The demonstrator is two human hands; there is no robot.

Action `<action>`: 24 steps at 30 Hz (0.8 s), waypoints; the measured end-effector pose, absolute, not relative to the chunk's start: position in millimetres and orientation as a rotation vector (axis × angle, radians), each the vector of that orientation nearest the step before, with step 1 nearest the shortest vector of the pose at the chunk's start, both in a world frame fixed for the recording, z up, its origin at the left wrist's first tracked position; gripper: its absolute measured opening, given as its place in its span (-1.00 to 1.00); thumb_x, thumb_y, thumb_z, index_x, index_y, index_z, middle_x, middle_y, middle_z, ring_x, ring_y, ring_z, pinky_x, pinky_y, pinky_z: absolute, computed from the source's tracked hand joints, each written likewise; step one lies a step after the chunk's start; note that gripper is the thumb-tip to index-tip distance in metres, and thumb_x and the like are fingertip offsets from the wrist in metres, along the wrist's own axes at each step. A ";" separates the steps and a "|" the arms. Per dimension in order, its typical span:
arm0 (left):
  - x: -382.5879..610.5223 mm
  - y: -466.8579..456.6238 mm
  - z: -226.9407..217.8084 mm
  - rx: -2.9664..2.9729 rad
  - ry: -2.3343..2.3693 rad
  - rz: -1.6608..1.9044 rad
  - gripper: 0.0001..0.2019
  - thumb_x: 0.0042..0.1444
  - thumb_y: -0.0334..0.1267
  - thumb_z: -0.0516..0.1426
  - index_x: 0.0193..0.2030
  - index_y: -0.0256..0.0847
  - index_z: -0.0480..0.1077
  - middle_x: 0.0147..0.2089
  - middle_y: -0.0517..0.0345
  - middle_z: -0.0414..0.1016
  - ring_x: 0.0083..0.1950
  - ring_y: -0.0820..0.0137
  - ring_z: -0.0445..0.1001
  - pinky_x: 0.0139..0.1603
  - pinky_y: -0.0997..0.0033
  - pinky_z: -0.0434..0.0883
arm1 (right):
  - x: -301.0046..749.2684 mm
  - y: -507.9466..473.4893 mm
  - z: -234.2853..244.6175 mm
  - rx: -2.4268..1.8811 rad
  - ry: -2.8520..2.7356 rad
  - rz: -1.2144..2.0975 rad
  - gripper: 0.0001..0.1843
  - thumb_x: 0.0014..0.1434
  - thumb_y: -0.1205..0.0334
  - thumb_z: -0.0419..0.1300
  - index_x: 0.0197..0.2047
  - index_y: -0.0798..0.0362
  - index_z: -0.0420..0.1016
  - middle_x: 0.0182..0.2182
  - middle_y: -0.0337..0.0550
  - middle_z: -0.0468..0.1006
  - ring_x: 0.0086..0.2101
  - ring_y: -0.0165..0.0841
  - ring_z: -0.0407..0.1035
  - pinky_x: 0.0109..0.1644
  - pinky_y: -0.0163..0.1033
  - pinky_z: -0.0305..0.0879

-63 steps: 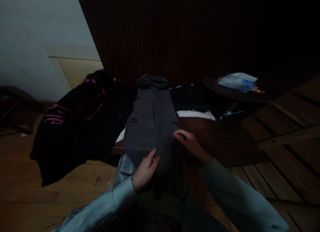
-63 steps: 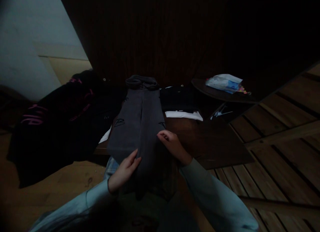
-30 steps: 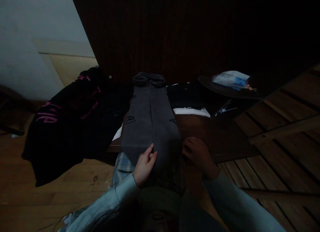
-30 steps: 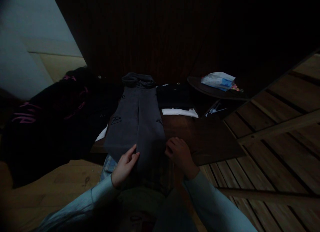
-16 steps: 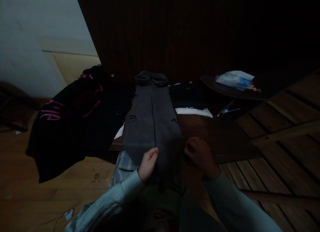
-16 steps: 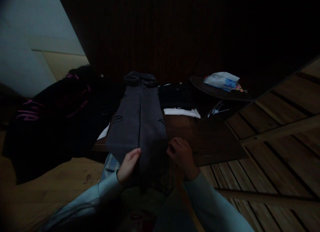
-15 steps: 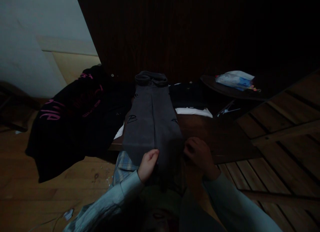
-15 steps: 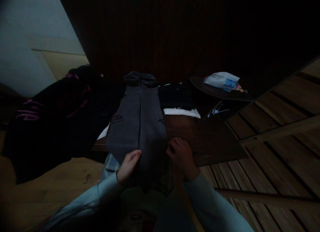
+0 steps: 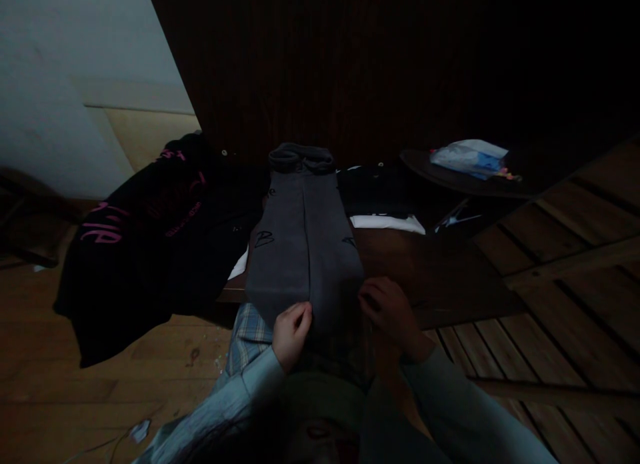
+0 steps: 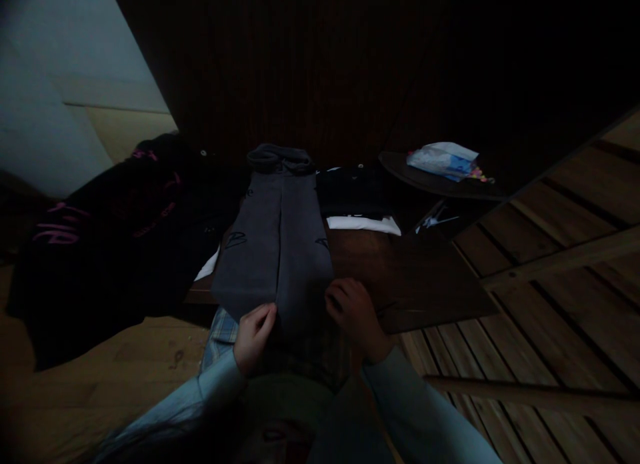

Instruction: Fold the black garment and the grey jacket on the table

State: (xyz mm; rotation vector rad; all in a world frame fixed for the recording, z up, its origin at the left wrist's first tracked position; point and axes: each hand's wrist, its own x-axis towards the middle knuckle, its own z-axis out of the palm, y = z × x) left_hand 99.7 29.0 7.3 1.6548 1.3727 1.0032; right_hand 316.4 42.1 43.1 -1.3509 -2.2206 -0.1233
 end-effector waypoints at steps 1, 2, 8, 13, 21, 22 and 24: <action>99.3 28.4 7.0 1.684 1.378 1.019 -0.68 0.14 -0.16 -0.09 -0.43 -0.24 0.41 -0.40 0.11 0.49 -0.34 0.41 0.43 -0.30 0.49 0.31 | 316.1 42.8 43.1 -1.349 -2.222 -0.130 -0.92 0.08 0.38 0.08 -0.39 0.06 0.37 -0.37 -0.13 0.45 -0.31 -0.33 0.31 -0.24 -0.23 0.19; 99.0 28.1 6.4 1.702 1.386 1.026 -0.68 0.14 -0.17 -0.09 -0.42 -0.24 0.41 -0.39 0.10 0.49 -0.33 0.41 0.44 -0.30 0.48 0.31 | 315.8 43.6 43.3 -1.344 -2.223 -0.136 -0.92 0.07 0.39 0.07 -0.39 0.07 0.37 -0.39 -0.13 0.45 -0.32 -0.33 0.30 -0.25 -0.23 0.18; 96.1 33.3 3.7 1.685 1.436 0.950 -0.68 0.14 -0.15 -0.10 -0.39 -0.22 0.41 -0.39 0.11 0.50 -0.33 0.39 0.45 -0.31 0.47 0.31 | 314.9 44.2 45.0 -1.375 -2.222 -0.115 -0.92 0.04 0.40 0.08 -0.41 0.07 0.36 -0.39 -0.14 0.45 -0.32 -0.33 0.30 -0.26 -0.23 0.16; 91.3 33.2 11.7 1.870 1.519 0.757 -0.66 0.15 -0.17 -0.12 -0.52 -0.19 0.34 -0.51 0.15 0.43 -0.44 0.43 0.39 -0.41 0.49 0.23 | 313.3 41.3 49.4 -1.423 -2.193 -0.019 -0.92 0.08 0.38 0.06 -0.39 0.07 0.37 -0.38 -0.12 0.46 -0.31 -0.33 0.31 -0.23 -0.23 0.22; 104.2 52.7 50.9 2.447 1.430 0.879 -0.70 0.17 -0.26 -0.13 -0.14 -0.29 0.36 -0.10 -0.04 0.45 -0.03 0.31 0.36 -0.03 0.32 0.25 | 301.3 45.9 49.6 -1.440 -2.117 0.077 -0.88 0.14 0.34 0.02 -0.37 0.05 0.37 -0.38 -0.12 0.46 -0.33 -0.34 0.33 -0.23 -0.23 0.25; 106.9 59.3 54.3 2.505 1.373 0.847 -0.67 0.17 -0.25 -0.10 0.01 -0.30 0.28 0.06 -0.05 0.37 0.10 0.29 0.27 0.06 0.27 0.20 | 300.0 46.7 48.9 -1.445 -2.115 0.072 -0.87 0.14 0.34 0.02 -0.37 0.05 0.37 -0.39 -0.12 0.45 -0.33 -0.33 0.33 -0.23 -0.23 0.25; 110.4 71.8 56.6 2.591 1.326 0.738 -0.57 0.17 -0.23 -0.08 0.17 -0.28 0.12 0.22 -0.03 0.19 0.24 0.26 0.10 0.17 0.17 0.09 | 298.6 47.4 47.8 -1.455 -2.112 0.067 -0.87 0.14 0.34 0.02 -0.37 0.05 0.37 -0.39 -0.12 0.45 -0.32 -0.33 0.32 -0.22 -0.22 0.26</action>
